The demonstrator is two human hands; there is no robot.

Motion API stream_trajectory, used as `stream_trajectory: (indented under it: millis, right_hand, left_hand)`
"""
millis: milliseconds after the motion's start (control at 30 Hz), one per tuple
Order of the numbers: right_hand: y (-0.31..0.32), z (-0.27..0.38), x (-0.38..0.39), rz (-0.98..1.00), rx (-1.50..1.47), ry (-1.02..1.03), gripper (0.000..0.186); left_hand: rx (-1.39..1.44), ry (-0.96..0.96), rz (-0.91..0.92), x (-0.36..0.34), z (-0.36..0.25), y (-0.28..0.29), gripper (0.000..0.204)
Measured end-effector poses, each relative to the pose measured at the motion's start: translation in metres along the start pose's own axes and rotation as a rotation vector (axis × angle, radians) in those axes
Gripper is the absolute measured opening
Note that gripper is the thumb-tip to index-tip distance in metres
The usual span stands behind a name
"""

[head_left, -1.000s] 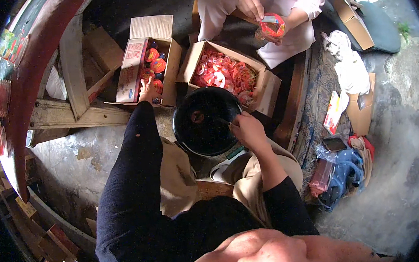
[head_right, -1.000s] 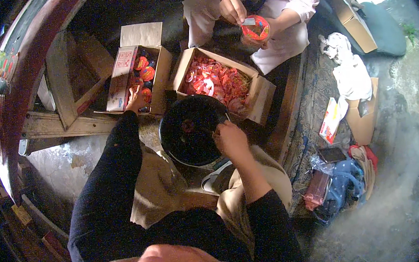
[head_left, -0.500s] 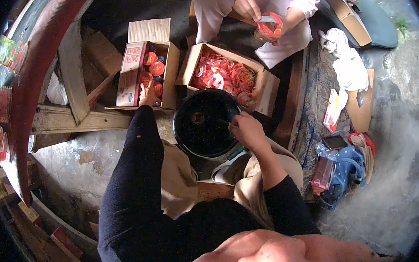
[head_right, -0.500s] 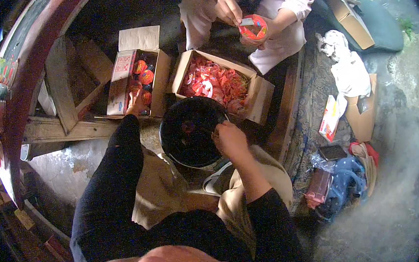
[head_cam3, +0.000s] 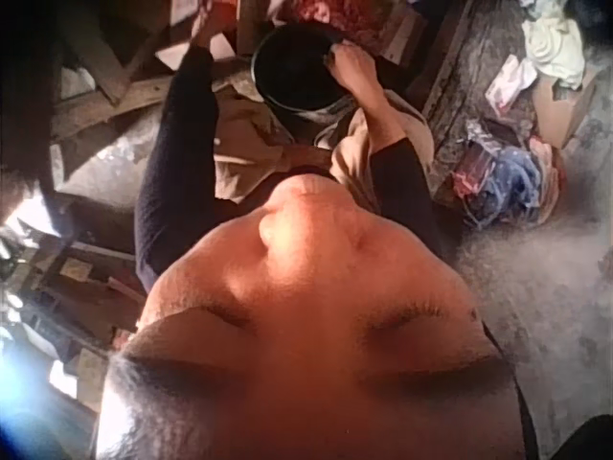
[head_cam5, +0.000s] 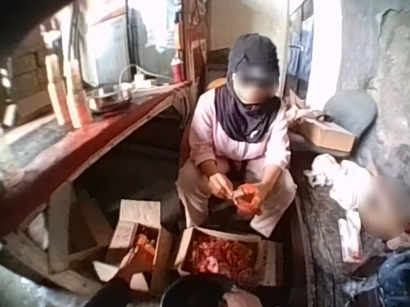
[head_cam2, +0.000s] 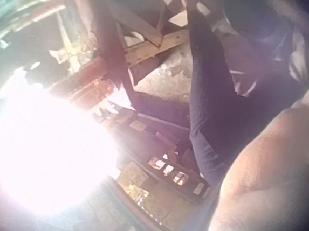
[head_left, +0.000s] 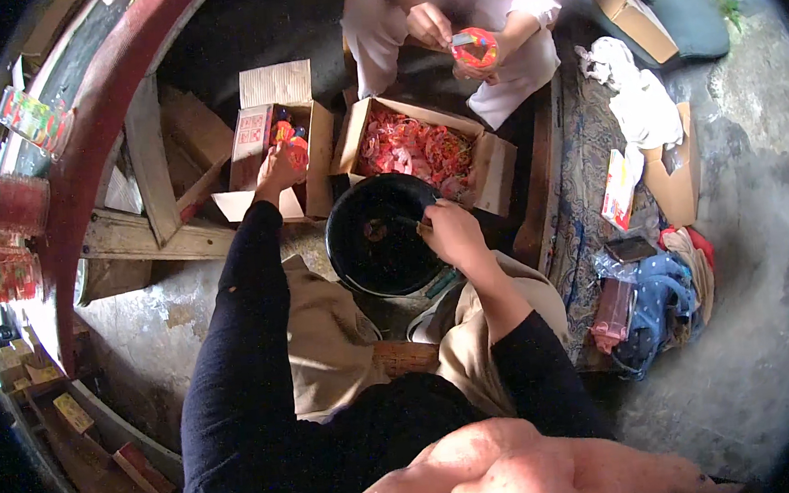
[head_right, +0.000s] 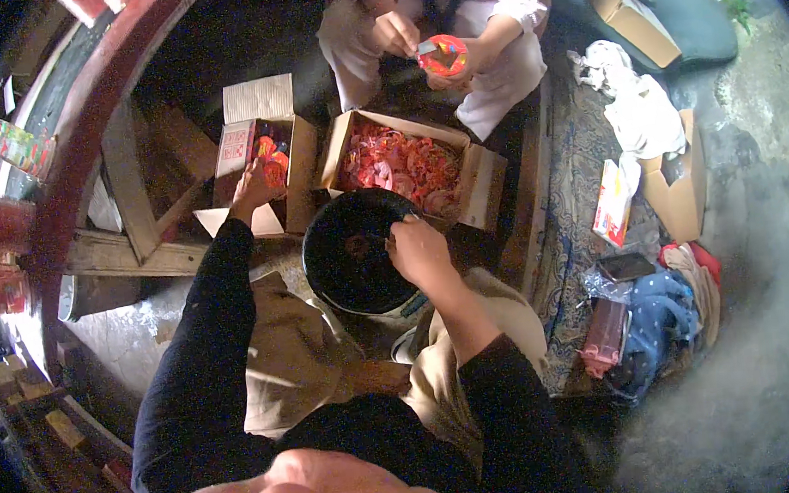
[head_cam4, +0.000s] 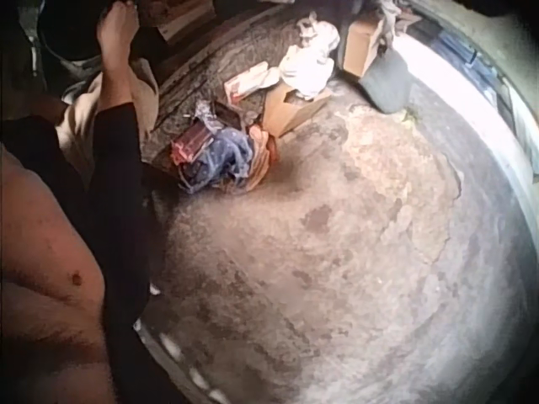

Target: The person sits on the floor and wraps small red cylindrical candles with clear plastic film. They use a small knife to cut the film and seal the packages, placing the finished items into a cardboard box.

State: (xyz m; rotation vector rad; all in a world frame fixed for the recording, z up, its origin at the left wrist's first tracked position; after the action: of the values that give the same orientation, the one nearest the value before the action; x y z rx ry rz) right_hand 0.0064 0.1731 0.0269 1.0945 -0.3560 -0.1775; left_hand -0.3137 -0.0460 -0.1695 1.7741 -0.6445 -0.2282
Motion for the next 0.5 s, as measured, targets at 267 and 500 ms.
stream_trajectory:
  millis: [267,500]
  right_hand:
    - [0.022,-0.006,0.008,-0.088,-0.035,-0.003,0.013]
    - [0.053,-0.010,0.025,-0.228,-0.092,-0.041,0.013]
  left_hand:
    - [0.257,-0.267,-0.351,0.064,-0.155,0.154,0.066]
    - [0.891,-0.345,-0.367,0.122,-0.196,0.192,0.064]
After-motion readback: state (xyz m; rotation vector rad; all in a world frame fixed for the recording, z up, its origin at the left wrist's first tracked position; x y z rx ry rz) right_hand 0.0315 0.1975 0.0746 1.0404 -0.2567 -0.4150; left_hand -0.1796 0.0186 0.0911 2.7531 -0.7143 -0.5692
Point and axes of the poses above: each hand's wrist, its own x-axis away from the middle knuckle, its own y-axis out of the back of the hand, z = x × y, the point moved 10 cm from there along -x, towards the middle knuckle, and after that the axes turned 6 degrees about -y, right-handed, at the moved point
